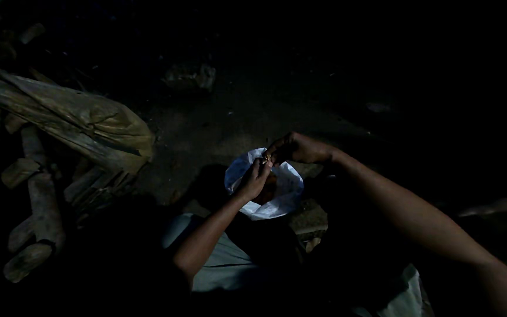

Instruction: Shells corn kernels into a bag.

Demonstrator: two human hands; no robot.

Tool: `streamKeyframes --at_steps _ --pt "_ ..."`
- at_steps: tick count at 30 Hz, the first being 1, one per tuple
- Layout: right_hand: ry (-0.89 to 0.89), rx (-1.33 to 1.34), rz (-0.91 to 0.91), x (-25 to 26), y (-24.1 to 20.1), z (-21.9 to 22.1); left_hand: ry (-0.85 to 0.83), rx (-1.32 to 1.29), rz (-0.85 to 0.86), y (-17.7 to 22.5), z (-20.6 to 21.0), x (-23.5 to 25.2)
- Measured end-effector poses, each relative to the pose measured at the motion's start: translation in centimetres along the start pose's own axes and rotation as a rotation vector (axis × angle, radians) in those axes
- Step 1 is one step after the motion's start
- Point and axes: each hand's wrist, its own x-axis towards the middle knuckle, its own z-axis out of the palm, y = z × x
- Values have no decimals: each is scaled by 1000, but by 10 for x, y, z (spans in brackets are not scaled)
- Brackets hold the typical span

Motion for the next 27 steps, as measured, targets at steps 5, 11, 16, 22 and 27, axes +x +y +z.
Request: streamKeyframes --at_steps 5,11,16,22,27 --pt "-12 -5 -8 0 -1 0 28 48 29 -3 1 -1" --pt "0 -30 11 1 -2 3 62 82 -1 2 -1 0" --pt "27 -42 121 2 -7 6 116 200 14 -4 -1 -1" --pt "55 -164 183 4 -6 16 150 299 38 -3 -2 -8" --pt "54 -175 138 7 2 26 87 384 -61 2 -5 -15"
